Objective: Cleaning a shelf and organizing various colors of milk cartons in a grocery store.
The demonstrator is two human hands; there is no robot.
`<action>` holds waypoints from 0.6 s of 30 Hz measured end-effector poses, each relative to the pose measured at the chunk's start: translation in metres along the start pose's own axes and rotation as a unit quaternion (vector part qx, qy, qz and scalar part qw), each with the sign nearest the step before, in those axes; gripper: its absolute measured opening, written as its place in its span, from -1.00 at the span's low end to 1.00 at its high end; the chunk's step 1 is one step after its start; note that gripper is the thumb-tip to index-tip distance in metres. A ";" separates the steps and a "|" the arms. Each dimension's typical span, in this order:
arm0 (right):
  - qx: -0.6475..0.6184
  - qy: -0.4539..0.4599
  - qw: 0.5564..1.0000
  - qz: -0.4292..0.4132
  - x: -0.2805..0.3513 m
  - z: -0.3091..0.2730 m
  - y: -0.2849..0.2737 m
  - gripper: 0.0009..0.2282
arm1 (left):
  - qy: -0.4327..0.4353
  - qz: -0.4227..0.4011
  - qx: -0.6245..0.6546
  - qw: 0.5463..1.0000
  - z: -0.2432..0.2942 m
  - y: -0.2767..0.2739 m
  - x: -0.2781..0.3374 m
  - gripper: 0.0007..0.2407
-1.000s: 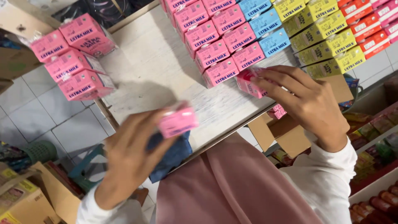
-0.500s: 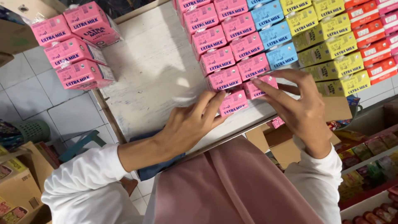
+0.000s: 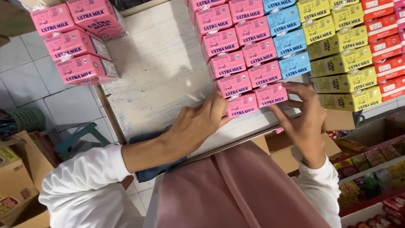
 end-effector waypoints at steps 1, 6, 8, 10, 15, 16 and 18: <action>-0.007 0.006 1.000 0.016 0.003 0.003 0.001 -0.50 | -0.051 -0.082 -0.003 0.995 -0.007 0.011 -0.002 -0.67; -0.045 0.012 0.998 0.037 0.006 0.007 0.004 -0.50 | -0.002 -0.073 -0.202 0.977 0.009 0.014 0.000 -0.60; -0.027 0.018 0.999 0.035 0.006 0.006 0.005 -0.47 | 0.007 -0.076 -0.153 0.985 0.009 0.020 -0.004 -0.70; 0.011 0.041 0.999 -0.015 -0.003 -0.015 -0.009 -0.37 | -0.019 -0.054 -0.124 0.991 0.008 0.003 0.003 -0.79; 0.090 0.042 0.990 -0.102 -0.001 -0.046 -0.064 -0.31 | -0.053 -0.030 -0.087 0.994 0.002 -0.072 0.043 -0.49; 0.099 0.020 0.988 -0.118 -0.005 -0.058 -0.066 -0.43 | -0.045 0.042 -0.097 0.993 0.000 -0.098 0.059 -0.60; 0.107 -0.008 0.986 -0.130 -0.031 -0.095 -0.065 -0.55 | -0.035 0.116 -0.115 0.986 -0.009 -0.129 0.088 -0.70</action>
Point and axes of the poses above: each hand's wrist, its own x-axis away from the middle knuckle, its own y-axis out of the palm, z = x × y, the point moved 9 cm from there along -x, towards the middle knuckle, and after that the axes turned 15 degrees about -z, right-handed, at the moved point
